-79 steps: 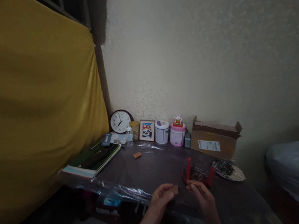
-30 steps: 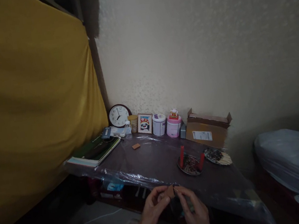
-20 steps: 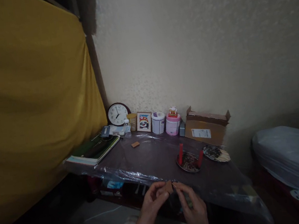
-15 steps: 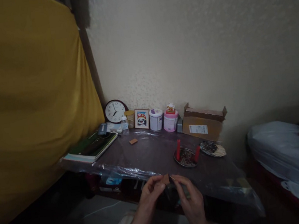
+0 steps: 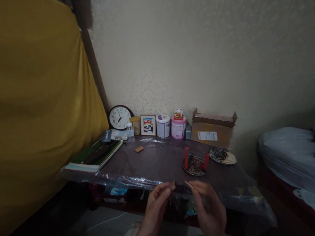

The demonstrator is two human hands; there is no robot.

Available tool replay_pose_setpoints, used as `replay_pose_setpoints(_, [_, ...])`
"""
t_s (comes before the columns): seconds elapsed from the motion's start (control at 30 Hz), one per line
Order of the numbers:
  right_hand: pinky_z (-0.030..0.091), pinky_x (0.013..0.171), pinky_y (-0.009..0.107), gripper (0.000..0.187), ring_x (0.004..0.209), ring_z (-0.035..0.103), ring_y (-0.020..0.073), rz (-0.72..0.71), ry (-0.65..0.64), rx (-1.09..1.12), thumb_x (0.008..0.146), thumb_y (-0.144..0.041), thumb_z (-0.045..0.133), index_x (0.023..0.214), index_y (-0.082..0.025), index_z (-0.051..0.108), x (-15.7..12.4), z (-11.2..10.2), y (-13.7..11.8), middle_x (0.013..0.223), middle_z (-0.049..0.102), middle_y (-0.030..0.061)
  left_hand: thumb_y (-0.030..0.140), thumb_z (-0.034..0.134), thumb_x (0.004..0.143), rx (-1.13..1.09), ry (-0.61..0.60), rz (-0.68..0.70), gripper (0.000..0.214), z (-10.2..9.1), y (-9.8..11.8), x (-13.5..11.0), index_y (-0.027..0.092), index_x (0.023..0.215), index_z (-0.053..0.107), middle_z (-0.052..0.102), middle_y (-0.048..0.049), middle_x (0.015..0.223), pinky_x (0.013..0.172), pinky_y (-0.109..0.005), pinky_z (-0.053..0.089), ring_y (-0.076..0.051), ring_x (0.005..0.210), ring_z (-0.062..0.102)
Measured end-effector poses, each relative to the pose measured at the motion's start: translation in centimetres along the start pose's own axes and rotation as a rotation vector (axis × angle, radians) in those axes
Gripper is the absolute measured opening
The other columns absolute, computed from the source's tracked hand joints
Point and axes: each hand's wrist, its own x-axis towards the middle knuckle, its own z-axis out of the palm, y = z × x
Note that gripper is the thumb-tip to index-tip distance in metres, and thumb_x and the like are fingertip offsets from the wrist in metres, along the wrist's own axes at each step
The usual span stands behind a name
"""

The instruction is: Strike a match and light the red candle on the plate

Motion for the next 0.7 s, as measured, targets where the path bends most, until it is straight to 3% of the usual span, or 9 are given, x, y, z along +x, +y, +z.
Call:
replay_pose_setpoints(0.13, [0.049, 0.077, 0.034, 0.018, 0.083, 0.063, 0.0187, -0.087, -0.178, -0.048, 0.086, -0.026, 0.047, 0.086, -0.023, 0.065, -0.3, 1.0, 2.7, 0.086, 0.069, 0.0051, 0.024, 0.069, 0.069, 0.013, 0.000, 0.022, 0.022, 0.3, 0.3, -0.1, 0.016, 0.090, 0.065, 0.071, -0.0073, 0.091, 0.085, -0.029, 0.042, -0.018, 0.087, 0.063])
replay_pose_setpoints(0.3, [0.048, 0.073, 0.030, 0.020, 0.081, 0.064, 0.0181, 0.245, 0.002, -0.085, 0.084, -0.035, 0.050, 0.085, -0.020, 0.063, 0.3, 1.5, 6.2, 0.085, 0.069, 0.0042, 0.024, 0.069, 0.069, 0.026, -0.004, 0.045, 0.021, 0.2, 0.5, -0.2, 0.015, 0.088, 0.066, 0.071, -0.0081, 0.091, 0.086, -0.031, 0.042, -0.019, 0.087, 0.063])
replay_pose_setpoints(0.5, [0.048, 0.075, 0.030, 0.017, 0.080, 0.064, 0.0175, 0.348, 0.065, 0.108, 0.080, -0.036, 0.057, 0.080, -0.020, 0.061, 0.7, 0.9, 3.9, 0.085, 0.069, 0.0032, 0.025, 0.067, 0.070, -0.003, -0.020, 0.021, 0.022, 0.0, 0.2, -0.2, 0.015, 0.090, 0.064, 0.072, -0.0086, 0.091, 0.087, -0.032, 0.040, -0.020, 0.089, 0.064])
replay_pose_setpoints(0.7, [0.048, 0.078, 0.030, 0.011, 0.084, 0.063, 0.0167, 0.204, 0.000, 0.132, 0.082, -0.028, 0.054, 0.078, -0.020, 0.061, -0.2, 1.6, 1.9, 0.084, 0.067, 0.0036, 0.025, 0.069, 0.068, -0.027, -0.011, 0.008, 0.024, 0.4, 0.0, -0.4, 0.015, 0.089, 0.064, 0.072, -0.0084, 0.091, 0.088, -0.034, 0.041, -0.021, 0.089, 0.064])
